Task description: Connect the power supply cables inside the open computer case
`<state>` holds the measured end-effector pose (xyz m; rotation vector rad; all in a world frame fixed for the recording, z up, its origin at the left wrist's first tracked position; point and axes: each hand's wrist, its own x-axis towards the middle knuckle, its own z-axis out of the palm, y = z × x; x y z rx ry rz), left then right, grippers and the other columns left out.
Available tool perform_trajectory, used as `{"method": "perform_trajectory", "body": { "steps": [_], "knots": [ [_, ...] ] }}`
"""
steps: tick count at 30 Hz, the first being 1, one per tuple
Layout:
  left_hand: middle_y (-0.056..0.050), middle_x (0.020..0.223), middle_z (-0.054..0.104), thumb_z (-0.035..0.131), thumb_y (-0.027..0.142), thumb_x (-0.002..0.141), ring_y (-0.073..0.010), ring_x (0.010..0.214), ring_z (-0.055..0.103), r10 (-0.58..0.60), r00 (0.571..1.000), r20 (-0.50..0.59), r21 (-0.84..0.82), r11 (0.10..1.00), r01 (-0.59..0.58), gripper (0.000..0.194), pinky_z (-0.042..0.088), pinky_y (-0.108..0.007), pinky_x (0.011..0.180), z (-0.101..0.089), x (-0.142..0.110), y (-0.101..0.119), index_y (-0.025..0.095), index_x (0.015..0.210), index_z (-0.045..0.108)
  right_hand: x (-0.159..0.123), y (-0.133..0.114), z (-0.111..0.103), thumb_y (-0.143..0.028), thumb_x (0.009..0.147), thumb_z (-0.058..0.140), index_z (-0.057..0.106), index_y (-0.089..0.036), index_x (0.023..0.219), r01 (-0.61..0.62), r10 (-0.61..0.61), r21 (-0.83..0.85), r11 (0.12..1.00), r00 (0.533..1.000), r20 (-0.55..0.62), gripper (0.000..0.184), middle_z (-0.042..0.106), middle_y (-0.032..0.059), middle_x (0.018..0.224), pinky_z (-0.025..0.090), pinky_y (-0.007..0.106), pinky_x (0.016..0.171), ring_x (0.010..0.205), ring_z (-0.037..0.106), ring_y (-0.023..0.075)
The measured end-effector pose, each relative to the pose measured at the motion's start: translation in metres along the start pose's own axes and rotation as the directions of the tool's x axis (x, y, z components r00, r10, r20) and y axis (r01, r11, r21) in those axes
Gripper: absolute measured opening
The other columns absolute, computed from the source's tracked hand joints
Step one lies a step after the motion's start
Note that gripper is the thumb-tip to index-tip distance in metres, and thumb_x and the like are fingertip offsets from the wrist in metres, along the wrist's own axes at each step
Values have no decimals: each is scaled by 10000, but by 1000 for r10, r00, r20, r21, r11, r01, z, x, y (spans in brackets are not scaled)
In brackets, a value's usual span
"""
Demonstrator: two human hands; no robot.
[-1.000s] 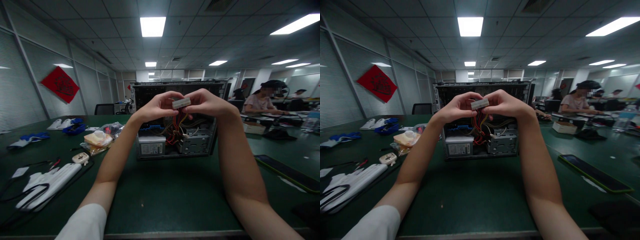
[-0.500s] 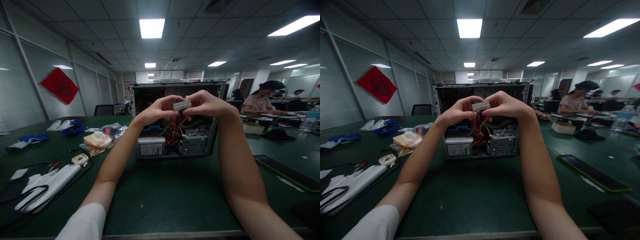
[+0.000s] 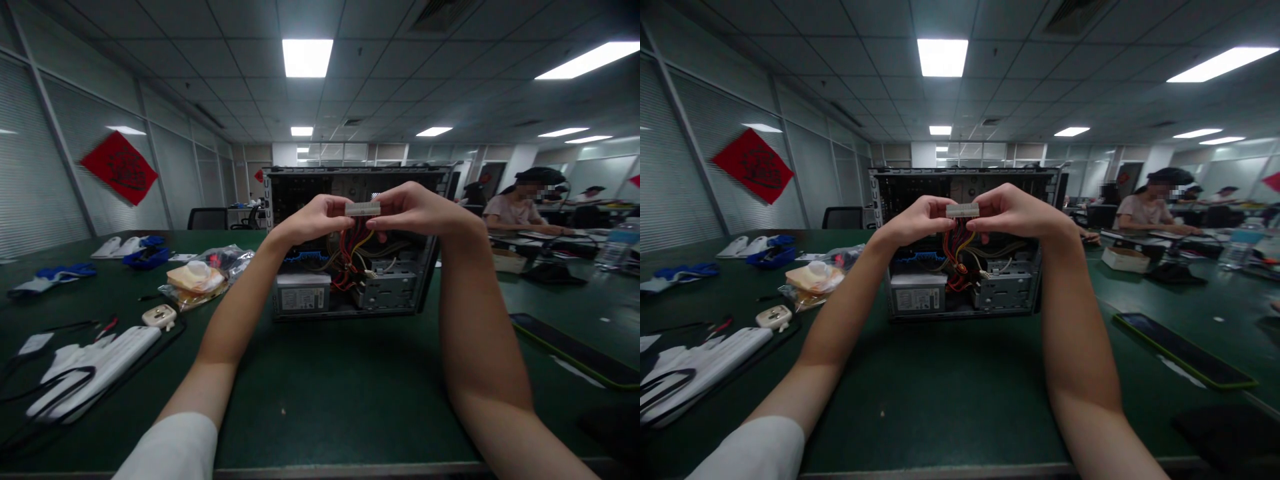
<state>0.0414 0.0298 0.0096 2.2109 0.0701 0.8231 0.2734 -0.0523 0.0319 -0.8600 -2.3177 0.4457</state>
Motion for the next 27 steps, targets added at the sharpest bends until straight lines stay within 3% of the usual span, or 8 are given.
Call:
{"method": "perform_trajectory", "body": {
  "steps": [5,11,16,21,27],
  "knots": [
    [-26,809,727,830,361,797,-96,711,620,-2,997,71,-2,1000,2,294,493,-217,690,0,-1,-1,104,900,733,-1,-5,2,-559,838,817,793,-185,936,-23,22,-43,999,1000,-8,387,726,22,716,478,280,590,666,647,169],
    [-6,770,707,828,323,796,-84,682,598,-22,997,73,22,1000,21,252,462,-197,637,3,-3,5,104,881,739,-1,-4,2,-537,819,847,802,-197,877,-2,2,1,1000,1000,-8,348,728,33,724,492,297,597,657,643,172],
    [-19,735,734,817,339,825,-97,671,626,-92,992,83,61,994,87,234,514,-211,671,3,-5,5,114,814,754,-1,-2,2,-538,797,868,813,-211,871,-5,5,18,1000,1000,0,340,737,36,754,507,304,601,668,656,177],
    [-27,825,766,829,328,814,-108,736,658,-59,988,145,46,998,53,227,530,-221,725,3,-4,2,117,878,778,0,-3,1,-543,807,858,798,-209,876,-19,18,26,999,1000,6,346,741,35,747,507,301,601,676,662,178],
    [-51,919,800,758,227,833,-126,833,699,59,998,2,91,994,-59,199,552,-240,801,7,-2,4,103,985,792,0,0,1,-528,799,868,755,-197,854,-29,32,41,999,997,-72,354,739,29,714,471,281,561,651,650,167]
  ]
}}
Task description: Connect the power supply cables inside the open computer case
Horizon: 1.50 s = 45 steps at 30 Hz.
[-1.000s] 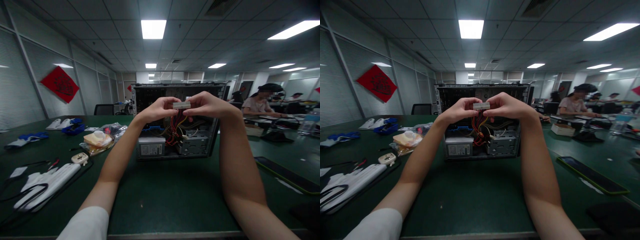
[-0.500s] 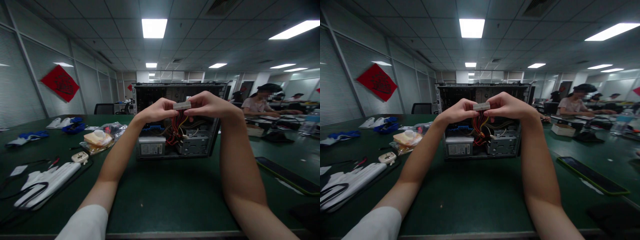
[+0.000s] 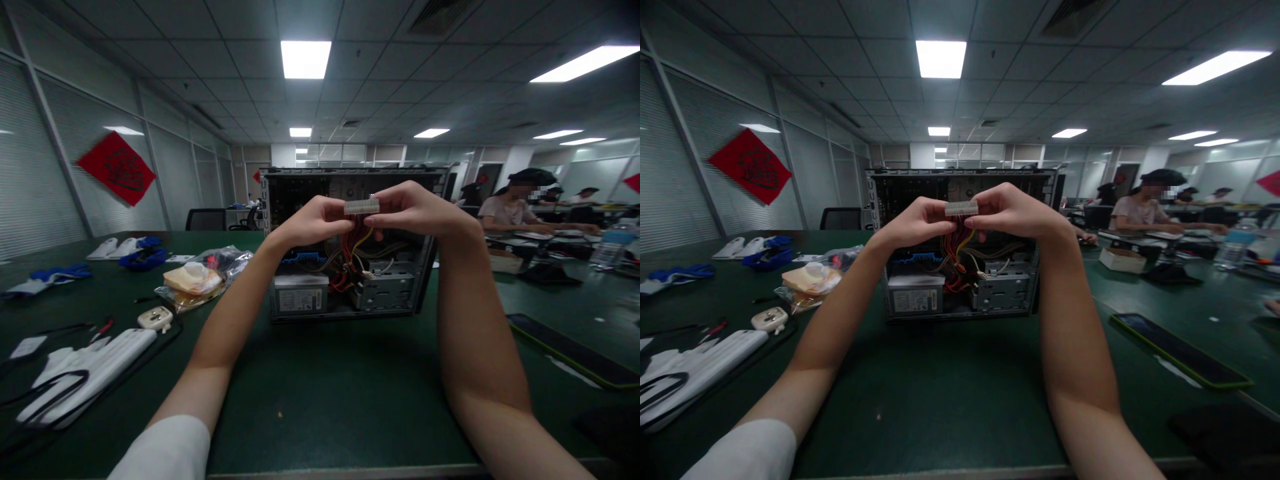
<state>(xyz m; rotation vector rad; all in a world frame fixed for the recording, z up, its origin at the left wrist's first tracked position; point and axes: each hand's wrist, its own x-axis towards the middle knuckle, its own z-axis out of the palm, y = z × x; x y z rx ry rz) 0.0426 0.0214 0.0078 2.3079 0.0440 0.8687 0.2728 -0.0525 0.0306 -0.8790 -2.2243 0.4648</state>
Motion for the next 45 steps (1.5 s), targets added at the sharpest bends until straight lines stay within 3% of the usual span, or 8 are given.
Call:
{"method": "perform_trajectory", "body": {
  "steps": [10,18,21,25,29,35,41,45],
  "knots": [
    [-43,894,771,728,237,811,-123,811,677,15,1000,11,-3,1000,-15,207,532,-241,782,7,2,-7,104,967,760,1,2,-1,-484,796,877,770,-216,841,-3,2,39,999,999,34,293,740,22,726,498,291,578,640,657,165],
    [-11,766,658,603,203,775,-110,707,576,74,984,-160,380,925,-8,173,432,-196,601,11,2,-3,101,848,723,2,-1,0,-522,798,871,748,-202,838,-26,27,-20,999,1000,15,346,726,23,684,455,283,565,648,647,167],
    [-30,797,690,611,210,796,-118,731,605,77,984,-159,351,936,-16,188,462,-205,629,13,1,-1,95,875,738,1,0,-2,-527,777,882,740,-205,822,-31,31,-2,1000,999,12,355,722,20,696,470,289,580,654,649,170],
    [-42,837,729,715,340,858,-128,754,643,42,996,-73,209,978,-26,281,505,-231,687,13,0,0,90,983,753,0,0,-2,-507,750,903,748,-211,820,-45,44,45,998,999,22,341,724,22,727,497,306,608,666,659,180],
    [-13,749,680,750,367,850,-106,667,585,12,994,-109,285,958,19,291,428,-207,596,12,-1,0,87,930,749,1,-1,-1,-509,788,871,749,-198,831,-54,52,25,998,997,49,336,717,21,710,498,309,618,673,662,184],
    [-30,799,695,661,289,838,-121,727,597,22,992,-123,364,931,25,233,452,-213,645,10,-1,0,92,924,750,3,-1,0,-490,776,887,740,-177,848,-63,61,30,998,997,40,353,717,23,674,464,285,595,648,648,170],
    [17,668,591,654,280,773,-92,620,482,72,971,-226,505,861,54,163,338,-208,559,15,-1,5,120,773,683,5,4,2,-497,740,908,745,-177,846,-61,58,76,995,998,33,373,725,22,690,456,282,599,655,652,169],
    [33,660,567,662,273,757,-87,603,466,80,970,-228,511,858,49,141,332,-212,554,19,-1,11,134,774,651,5,5,1,-490,749,904,763,-169,874,-78,73,86,993,995,62,372,728,18,699,456,279,611,659,658,166]
  ]
}}
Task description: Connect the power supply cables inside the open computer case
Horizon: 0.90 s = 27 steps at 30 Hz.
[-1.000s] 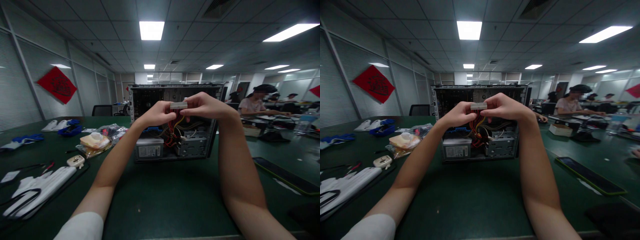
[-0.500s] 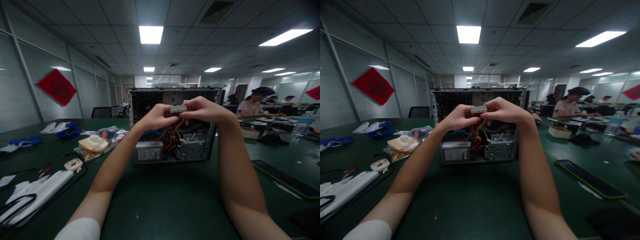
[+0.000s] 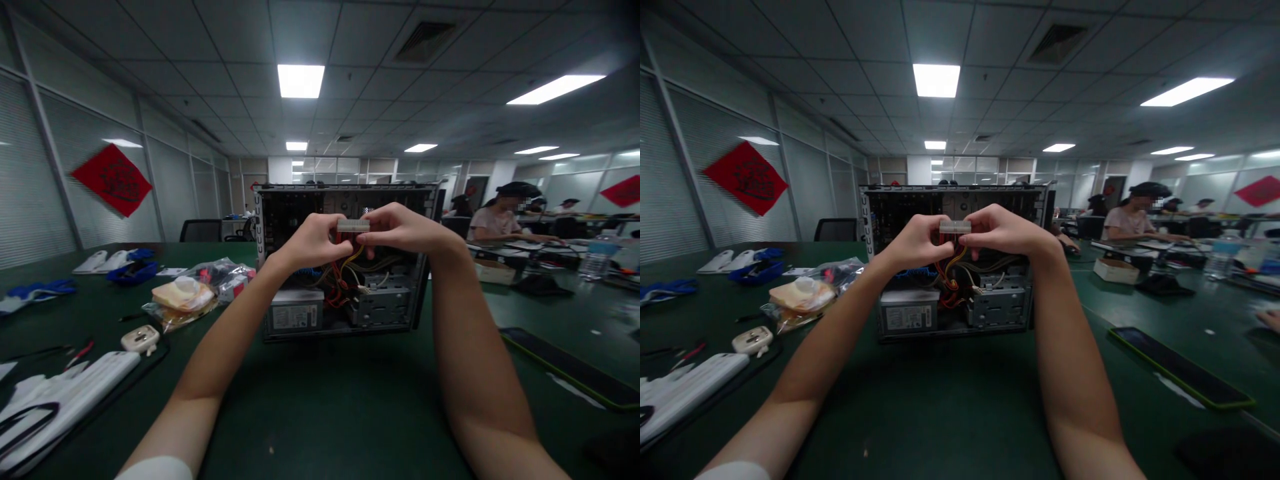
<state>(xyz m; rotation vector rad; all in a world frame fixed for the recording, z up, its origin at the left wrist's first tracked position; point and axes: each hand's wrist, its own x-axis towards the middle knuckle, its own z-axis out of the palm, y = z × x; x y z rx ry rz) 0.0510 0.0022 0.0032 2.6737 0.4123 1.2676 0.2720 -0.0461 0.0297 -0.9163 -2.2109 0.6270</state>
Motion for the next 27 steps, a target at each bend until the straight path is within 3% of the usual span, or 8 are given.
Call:
{"method": "perform_trajectory", "body": {
  "steps": [7,12,15,18,21,24,27],
  "knots": [
    [6,670,600,635,277,779,-99,611,482,-42,999,22,16,999,42,169,324,-219,547,2,0,-2,118,766,692,-1,1,-2,-504,756,895,760,-169,857,-7,7,-5,1000,1000,4,375,740,20,705,486,288,635,655,665,164],
    [-58,888,750,676,317,819,-140,773,641,-41,975,216,-341,933,115,276,488,-237,691,3,2,-15,100,975,744,-1,-1,-2,-476,739,906,766,-172,853,-33,33,-4,999,999,19,354,736,16,698,485,283,625,658,667,167],
    [-67,919,766,737,355,816,-136,790,650,-21,961,275,-442,885,146,301,504,-235,712,1,2,-17,94,966,748,0,0,-1,-471,748,898,755,-170,838,-42,42,-2,999,999,18,345,737,22,698,476,279,615,657,665,167],
    [-43,822,730,744,363,801,-123,716,615,-70,958,278,-394,901,180,308,470,-216,634,0,1,-13,88,939,748,0,0,0,-488,757,884,744,-172,838,-54,54,-22,998,998,23,354,740,27,695,468,280,605,655,665,171],
    [-11,696,646,704,329,776,-102,622,536,-133,976,175,-220,961,170,248,374,-191,537,1,-1,-5,90,834,733,0,-2,1,-512,752,878,730,-179,815,-61,62,-51,997,998,17,370,739,28,691,470,287,607,655,669,178],
    [12,609,561,672,297,748,-83,565,452,-116,992,39,-42,992,118,196,270,-187,491,2,-2,4,108,698,686,-1,-6,1,-523,745,877,723,-184,801,-61,61,-76,995,998,-1,376,735,24,686,469,287,602,654,671,179],
    [13,593,544,657,299,748,-83,557,441,-88,996,11,-1,996,88,203,244,-193,486,3,-2,8,110,675,680,-3,-8,1,-526,742,876,737,-184,828,-69,69,-68,995,998,-1,379,739,20,694,481,287,608,657,675,178]
  ]
}}
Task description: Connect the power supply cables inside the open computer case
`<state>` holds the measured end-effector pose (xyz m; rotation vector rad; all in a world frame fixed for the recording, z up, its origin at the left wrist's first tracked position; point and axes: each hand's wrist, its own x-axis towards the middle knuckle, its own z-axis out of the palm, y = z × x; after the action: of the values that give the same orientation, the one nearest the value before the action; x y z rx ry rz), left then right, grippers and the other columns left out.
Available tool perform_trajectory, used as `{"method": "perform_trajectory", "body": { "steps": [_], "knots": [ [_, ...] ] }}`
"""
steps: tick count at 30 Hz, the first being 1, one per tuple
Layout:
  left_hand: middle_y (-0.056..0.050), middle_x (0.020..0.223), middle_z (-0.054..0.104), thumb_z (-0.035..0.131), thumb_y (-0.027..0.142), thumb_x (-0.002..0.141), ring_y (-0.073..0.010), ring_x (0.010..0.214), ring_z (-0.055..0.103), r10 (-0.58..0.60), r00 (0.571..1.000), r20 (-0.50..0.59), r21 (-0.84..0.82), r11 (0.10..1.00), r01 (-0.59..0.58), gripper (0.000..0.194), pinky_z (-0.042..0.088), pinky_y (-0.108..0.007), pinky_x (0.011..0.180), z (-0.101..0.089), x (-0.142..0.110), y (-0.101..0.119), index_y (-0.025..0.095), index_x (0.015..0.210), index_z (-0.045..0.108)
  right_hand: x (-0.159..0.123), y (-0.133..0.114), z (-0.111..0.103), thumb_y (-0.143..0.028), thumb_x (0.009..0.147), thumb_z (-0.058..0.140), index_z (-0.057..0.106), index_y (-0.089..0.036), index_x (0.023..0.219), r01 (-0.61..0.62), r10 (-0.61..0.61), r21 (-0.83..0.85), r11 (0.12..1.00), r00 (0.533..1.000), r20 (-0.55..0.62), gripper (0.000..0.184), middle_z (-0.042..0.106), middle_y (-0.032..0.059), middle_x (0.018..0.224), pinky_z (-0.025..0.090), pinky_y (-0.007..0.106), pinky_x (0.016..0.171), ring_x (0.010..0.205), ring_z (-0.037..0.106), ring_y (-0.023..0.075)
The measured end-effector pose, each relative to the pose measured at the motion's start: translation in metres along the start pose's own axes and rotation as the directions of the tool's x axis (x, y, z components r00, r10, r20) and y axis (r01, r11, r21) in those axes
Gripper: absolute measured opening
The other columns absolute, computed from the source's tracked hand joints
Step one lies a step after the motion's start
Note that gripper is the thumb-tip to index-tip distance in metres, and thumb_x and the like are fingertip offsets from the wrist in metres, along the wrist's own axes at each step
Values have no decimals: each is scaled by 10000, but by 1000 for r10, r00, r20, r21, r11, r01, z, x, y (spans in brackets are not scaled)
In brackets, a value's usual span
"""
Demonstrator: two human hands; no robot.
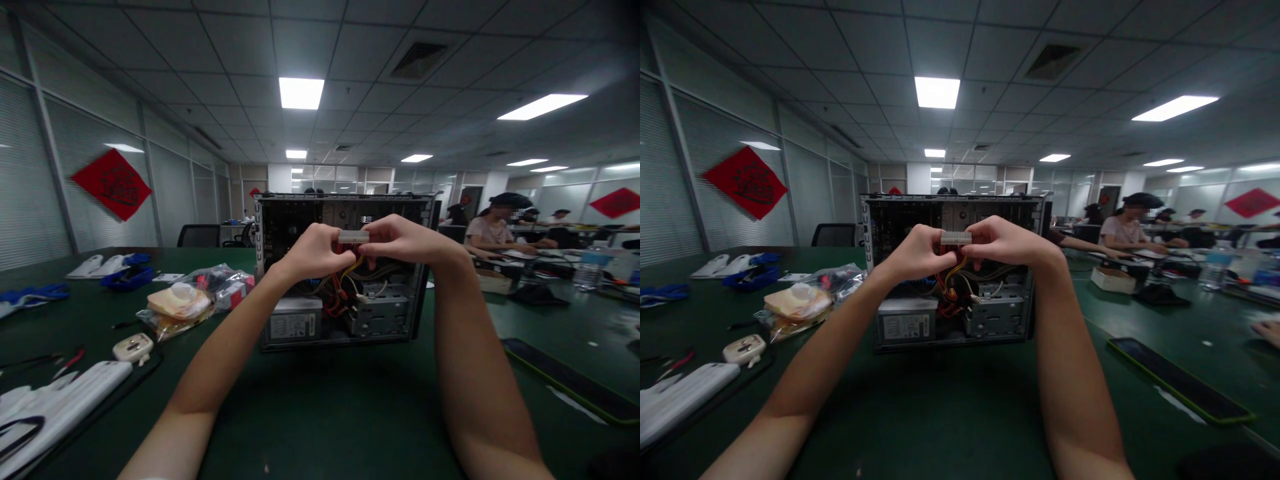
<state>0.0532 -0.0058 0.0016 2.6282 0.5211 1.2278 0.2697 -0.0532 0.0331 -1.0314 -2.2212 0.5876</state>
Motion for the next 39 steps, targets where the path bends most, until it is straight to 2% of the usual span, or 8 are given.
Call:
{"method": "perform_trajectory", "body": {
  "steps": [4,8,13,22,24,28,31,39],
  "knots": [
    [-4,653,608,666,311,764,-98,594,491,-19,997,80,-84,996,26,226,319,-196,513,0,1,-6,92,760,721,0,2,-2,-484,691,924,755,-178,854,-36,34,60,998,999,40,386,748,20,698,494,283,621,671,686,182],
    [-42,824,733,698,312,796,-124,718,620,-2,972,235,-319,944,79,271,470,-218,651,0,5,-18,86,932,760,2,7,-4,-467,684,935,760,-165,859,-35,28,102,994,997,68,390,745,8,705,500,275,638,665,685,167],
    [-39,826,741,780,355,805,-126,724,637,-2,952,307,-371,921,122,308,475,-222,660,-4,4,-23,92,962,762,4,11,-4,-447,710,935,766,-164,854,-24,12,133,991,996,88,360,752,9,712,499,271,637,660,683,159],
    [4,732,650,655,241,791,-99,644,558,4,953,304,-286,954,88,146,432,-201,588,-5,2,-18,106,829,694,4,6,1,-452,712,946,751,-158,856,-14,-4,150,989,992,123,380,770,20,761,532,258,666,692,705,150],
    [-8,752,678,667,236,789,-107,666,581,6,954,300,-290,953,85,154,459,-206,615,-4,3,-20,98,845,707,4,6,1,-477,708,945,749,-154,859,-11,-9,155,988,992,129,407,768,23,763,539,261,658,685,703,151],
    [-51,871,764,741,293,831,-128,753,650,38,946,322,-419,902,106,248,516,-225,707,-5,3,-25,85,964,755,3,4,2,-530,742,916,742,-153,846,8,-24,144,989,994,111,428,751,22,735,541,268,654,677,695,155],
    [-60,912,787,744,301,856,-129,789,675,46,942,331,-475,871,124,246,526,-229,752,-6,4,-28,90,979,772,3,3,2,-531,748,912,740,-156,850,4,-19,141,990,994,107,425,753,24,742,542,273,651,675,693,157],
    [-40,825,745,712,297,833,-115,720,631,53,947,315,-377,923,74,249,484,-215,672,-8,2,-23,81,948,762,5,7,0,-499,707,941,750,-152,855,-16,1,136,991,994,107,423,759,27,752,538,284,677,694,700,166]
  ]
}}
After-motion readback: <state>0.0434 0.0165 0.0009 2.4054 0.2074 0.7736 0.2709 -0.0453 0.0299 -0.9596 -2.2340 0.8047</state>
